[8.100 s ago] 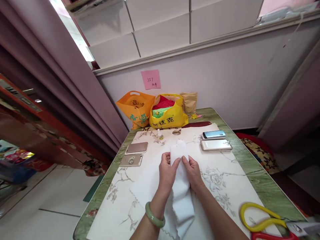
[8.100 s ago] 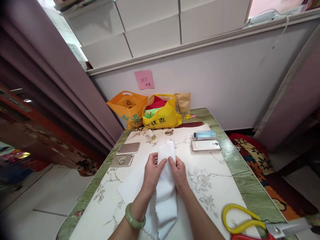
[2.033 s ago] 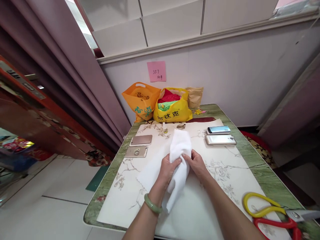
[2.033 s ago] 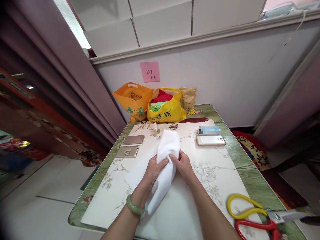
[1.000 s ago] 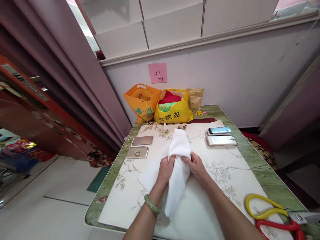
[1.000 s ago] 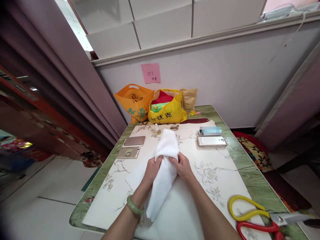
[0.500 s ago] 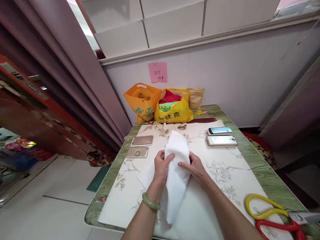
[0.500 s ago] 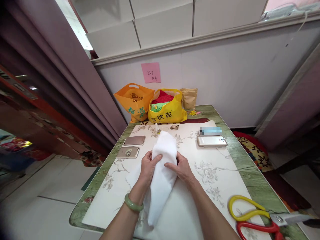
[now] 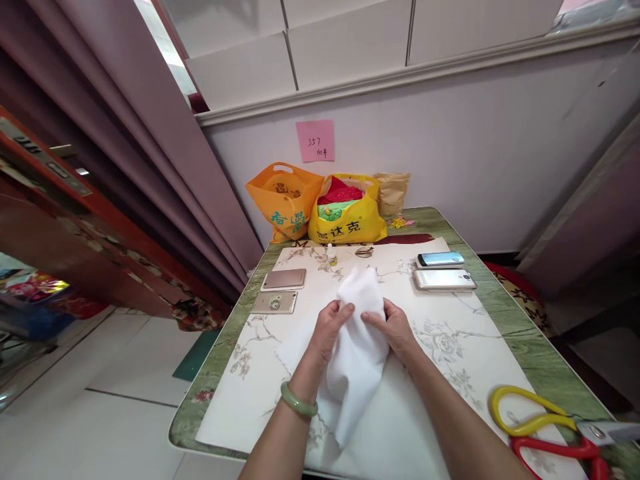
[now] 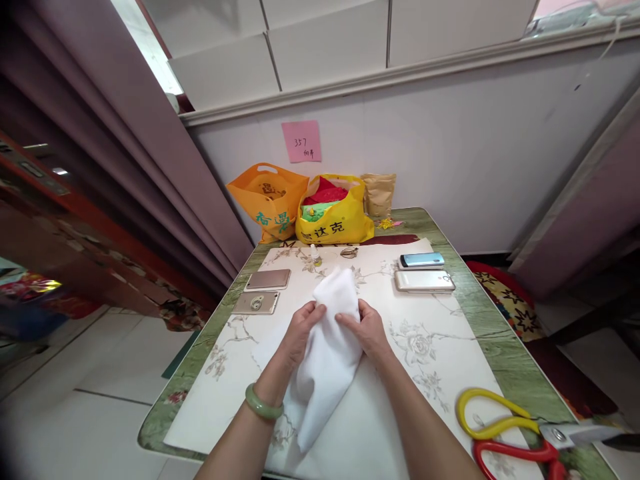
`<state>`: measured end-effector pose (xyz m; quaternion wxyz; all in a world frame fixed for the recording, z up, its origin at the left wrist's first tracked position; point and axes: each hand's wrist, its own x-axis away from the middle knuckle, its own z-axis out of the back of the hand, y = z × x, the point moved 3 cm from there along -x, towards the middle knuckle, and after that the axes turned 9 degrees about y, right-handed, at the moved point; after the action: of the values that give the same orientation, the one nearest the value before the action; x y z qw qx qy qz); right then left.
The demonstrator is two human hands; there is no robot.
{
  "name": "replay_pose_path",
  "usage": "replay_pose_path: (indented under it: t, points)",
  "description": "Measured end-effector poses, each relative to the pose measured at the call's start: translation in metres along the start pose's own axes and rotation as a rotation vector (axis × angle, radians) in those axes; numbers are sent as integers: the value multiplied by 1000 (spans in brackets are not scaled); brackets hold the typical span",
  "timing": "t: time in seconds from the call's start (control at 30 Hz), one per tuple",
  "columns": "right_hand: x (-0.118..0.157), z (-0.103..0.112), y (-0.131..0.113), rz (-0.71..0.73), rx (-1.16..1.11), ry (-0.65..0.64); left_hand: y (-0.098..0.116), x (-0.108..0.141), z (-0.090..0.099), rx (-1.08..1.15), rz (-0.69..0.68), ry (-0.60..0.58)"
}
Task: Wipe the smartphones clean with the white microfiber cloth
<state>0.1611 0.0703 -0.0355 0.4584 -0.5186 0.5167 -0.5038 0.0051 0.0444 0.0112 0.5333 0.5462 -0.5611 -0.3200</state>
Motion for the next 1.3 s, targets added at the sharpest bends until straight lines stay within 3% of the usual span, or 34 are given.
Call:
replay_pose_path:
  t: [0.17,0.3,0.5,0.6,0.8,1.1,1.3]
  points:
    - [2,-1,-5,19,-41,-53,-8,-3,-6,-42,-44,140]
    - [4,-1,-14,38,-183,-93,-9,-3,-2,33,-15,98]
    - [1,-1,-12,7,-176,-56,-3,-1,3,16,71,23]
    - [2,-2,-11,-13,-215,-40,2,-1,-5,-21,10,25]
    - [3,-2,-12,-6,-224,-61,7,-7,-18,-83,-152,181]
    - [2,4,-13,53,-151,71,0,-12,-15,21,-59,109]
    - [0,3,-13,95,-42,115,4,-12,-28,-38,-52,73]
